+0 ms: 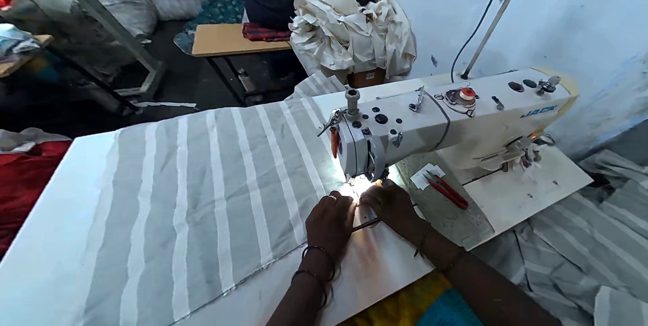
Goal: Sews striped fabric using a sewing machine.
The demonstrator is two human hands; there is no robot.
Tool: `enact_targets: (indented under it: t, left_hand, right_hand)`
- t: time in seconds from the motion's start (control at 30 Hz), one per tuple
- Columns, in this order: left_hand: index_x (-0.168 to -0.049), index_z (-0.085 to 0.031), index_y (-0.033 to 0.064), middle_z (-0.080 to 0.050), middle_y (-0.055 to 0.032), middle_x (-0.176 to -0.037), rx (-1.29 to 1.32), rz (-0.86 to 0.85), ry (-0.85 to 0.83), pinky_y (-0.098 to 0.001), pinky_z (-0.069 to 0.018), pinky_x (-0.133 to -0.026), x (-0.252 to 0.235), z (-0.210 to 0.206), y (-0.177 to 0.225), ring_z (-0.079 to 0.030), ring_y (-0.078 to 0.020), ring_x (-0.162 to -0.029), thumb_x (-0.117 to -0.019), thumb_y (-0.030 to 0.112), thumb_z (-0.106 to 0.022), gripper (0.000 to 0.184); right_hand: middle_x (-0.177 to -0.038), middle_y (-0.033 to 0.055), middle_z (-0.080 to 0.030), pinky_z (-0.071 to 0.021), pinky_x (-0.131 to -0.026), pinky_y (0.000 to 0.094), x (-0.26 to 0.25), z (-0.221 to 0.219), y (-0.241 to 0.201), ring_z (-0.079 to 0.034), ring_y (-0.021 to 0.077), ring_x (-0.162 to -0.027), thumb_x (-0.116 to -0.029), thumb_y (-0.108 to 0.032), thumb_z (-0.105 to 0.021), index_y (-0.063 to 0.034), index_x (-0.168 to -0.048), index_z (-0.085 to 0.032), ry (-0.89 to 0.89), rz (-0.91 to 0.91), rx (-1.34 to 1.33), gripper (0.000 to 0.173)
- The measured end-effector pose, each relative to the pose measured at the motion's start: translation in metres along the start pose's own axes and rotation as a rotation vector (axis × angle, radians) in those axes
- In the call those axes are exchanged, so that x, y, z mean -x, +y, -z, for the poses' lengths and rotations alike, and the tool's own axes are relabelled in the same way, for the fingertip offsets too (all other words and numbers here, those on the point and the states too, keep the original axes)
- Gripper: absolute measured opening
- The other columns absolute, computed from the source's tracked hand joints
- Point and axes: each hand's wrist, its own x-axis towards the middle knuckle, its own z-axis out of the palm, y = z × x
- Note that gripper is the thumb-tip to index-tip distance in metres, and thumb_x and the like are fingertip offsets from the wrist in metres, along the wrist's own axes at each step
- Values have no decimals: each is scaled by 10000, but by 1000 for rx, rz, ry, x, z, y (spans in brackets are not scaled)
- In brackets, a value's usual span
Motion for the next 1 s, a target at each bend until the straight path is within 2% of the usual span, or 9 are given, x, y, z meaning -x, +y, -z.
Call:
enact_targets:
  t: [0.13, 0.27, 0.37, 0.5, 0.6, 0.67, 0.73, 0.83, 1.0]
  left_hand:
    - [-883, -778, 75, -704, -117, -900, -42, -53, 17, -467, -574, -648, 0, -2, 1, -703, -311, -825, -877, 172, -697, 127]
    - [-850, -778, 94, -715, -120, -984, -72, -38, -5, -503, -563, -686, 0, 3, -2, -695, -335, -892, -872, 238, -703, 165]
    - [-864, -734, 49, -662, -160, -1311, -30, 152, -146, -611, -435, -1002, -10, 8, -1, -586, -392, -1246, -931, 241, -691, 208]
    - [-811, -722, 48, -550, -145, -1484, -85, 261, -267, -624, -250, -1168, -27, 7, -1, -393, -371, -1459, -929, 353, -708, 328]
    - [-792, -714, 58, -544, -142, -1497, -61, 267, -278, -634, -199, -1199, -28, 6, -5, -353, -370, -1492, -928, 369, -722, 339]
    - [-781, -709, 63, -548, -135, -1493, -59, 260, -270, -633, -205, -1197, -29, 5, -9, -363, -370, -1484, -926, 376, -724, 346]
    - [-765, -705, 66, -546, -117, -1502, -59, 263, -257, -623, -212, -1197, -32, 3, -14, -370, -361, -1484, -923, 372, -726, 345]
    - [-765, -710, 70, -550, -104, -1503, -62, 279, -253, -620, -215, -1194, -41, 0, -19, -387, -355, -1473, -923, 372, -737, 342]
    - [-782, -712, 60, -540, -121, -1508, -29, 316, -260, -627, -187, -1205, -52, 1, -21, -364, -365, -1485, -916, 360, -761, 332]
  right_hand:
    - [-958, 57, -723, -579, -733, 396, -2, 3, 3, -693, 220, -903, -949, -274, -701, -181, -1010, -810, -60, 81, 45, 156]
    - [-923, 92, -690, -588, -666, 380, -4, 1, 4, -695, 244, -850, -958, -182, -645, -90, -962, -757, -47, 262, 154, 145]
    - [-909, 126, -722, -579, -752, 478, -18, 13, -4, -714, 284, -881, -983, -242, -641, -63, -974, -764, -247, -31, 27, 217]
    - [-933, 169, -696, -515, -843, 520, -46, 23, -15, -667, 304, -929, -900, -282, -760, -3, -954, -718, -379, -466, -151, 287]
    - [-966, 131, -709, -565, -775, 491, -11, 10, -27, -688, 301, -935, -938, -188, -712, -80, -974, -766, -76, -164, 80, 126]
    - [-1110, 110, -729, -510, -902, 555, 9, -9, -29, -658, 338, -1099, -916, -109, -674, -133, -1068, -780, 50, 23, 331, 187]
    - [-1246, 78, -714, -375, -1089, 666, 16, -18, -33, -590, 354, -1283, -896, -66, -666, -162, -1182, -768, 24, 14, 423, 318]
    - [-1293, 83, -700, -260, -1140, 732, 9, -20, -32, -545, 382, -1342, -919, -81, -652, -184, -1238, -749, -39, -53, 389, 348]
    - [-1378, 125, -653, -387, -1126, 602, 17, 41, 0, -522, 383, -1368, -959, -49, -583, -100, -1180, -765, 13, -53, 151, 291]
